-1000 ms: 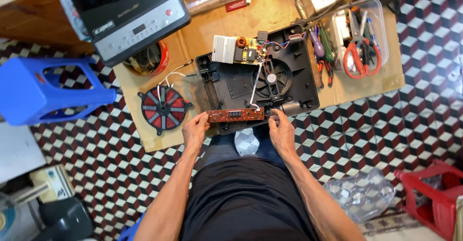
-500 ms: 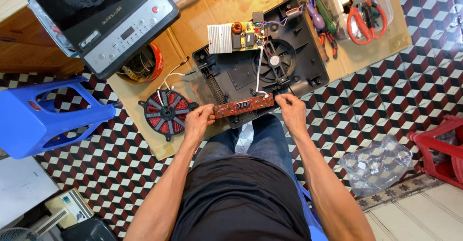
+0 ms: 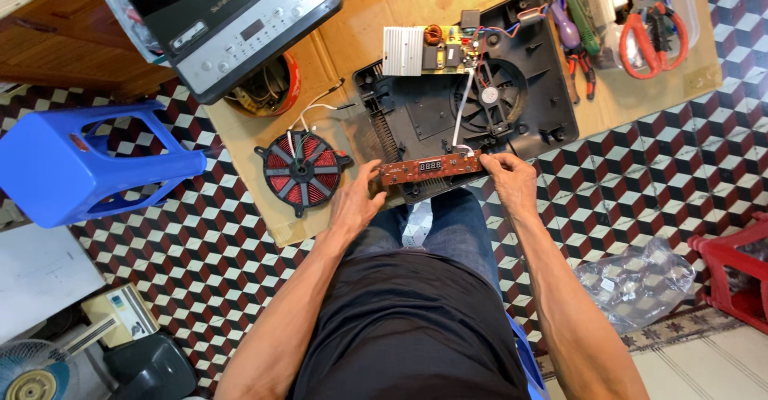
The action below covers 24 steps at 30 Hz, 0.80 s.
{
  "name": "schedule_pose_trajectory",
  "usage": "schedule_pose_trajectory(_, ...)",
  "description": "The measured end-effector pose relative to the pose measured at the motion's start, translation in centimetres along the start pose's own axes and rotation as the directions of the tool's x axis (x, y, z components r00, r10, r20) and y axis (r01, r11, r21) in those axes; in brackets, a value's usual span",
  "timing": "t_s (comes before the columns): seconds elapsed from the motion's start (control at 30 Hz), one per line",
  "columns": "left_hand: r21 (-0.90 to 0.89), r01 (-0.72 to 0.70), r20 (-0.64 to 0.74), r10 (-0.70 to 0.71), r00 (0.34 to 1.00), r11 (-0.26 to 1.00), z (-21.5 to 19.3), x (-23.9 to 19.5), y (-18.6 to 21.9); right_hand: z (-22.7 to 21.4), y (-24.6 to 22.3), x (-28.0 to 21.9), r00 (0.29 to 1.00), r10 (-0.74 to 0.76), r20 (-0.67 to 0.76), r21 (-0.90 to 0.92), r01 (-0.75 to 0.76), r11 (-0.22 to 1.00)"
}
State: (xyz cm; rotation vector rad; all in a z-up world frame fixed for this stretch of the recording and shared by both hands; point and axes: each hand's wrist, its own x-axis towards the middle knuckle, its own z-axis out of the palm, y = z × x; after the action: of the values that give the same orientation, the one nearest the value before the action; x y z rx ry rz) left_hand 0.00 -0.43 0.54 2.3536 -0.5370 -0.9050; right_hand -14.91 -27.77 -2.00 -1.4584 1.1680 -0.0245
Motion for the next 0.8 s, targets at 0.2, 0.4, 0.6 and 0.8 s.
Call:
schedule_pose_trajectory(0.2, 0.035, -0.044, -0.039, 0.045, 0.998, 0.998, -0.27, 0.5, 0.46, 0.04, -0.1, 0.07, 0.999, 0.003, -0.032, -0.11, -0.007, 0.994)
schedule_pose_trajectory(0.4, 0.098, -0.051, -0.046, 0.055, 0.997, 0.994, 0.06, 0.68, -0.09, -0.04, -0.36, -0.12, 0.998, 0.049, -0.027, -0.104, -0.051, 0.993)
schedule_pose_trajectory(0.6, 0.123, -0.06, -0.078, 0.07, 0.995, 0.991, 0.55, 0.67, -0.12, -0.24, -0.38, -0.1, 1.0, -0.028, 0.003, -0.098, 0.029, 0.995)
schedule_pose_trajectory(0.8, 0.182, -0.072, -0.073, 0.086, 0.994, 0.981, 0.28, 0.59, 0.05, -0.22, -0.38, 0.08, 0.999, 0.032, -0.011, -0.151, -0.034, 0.988)
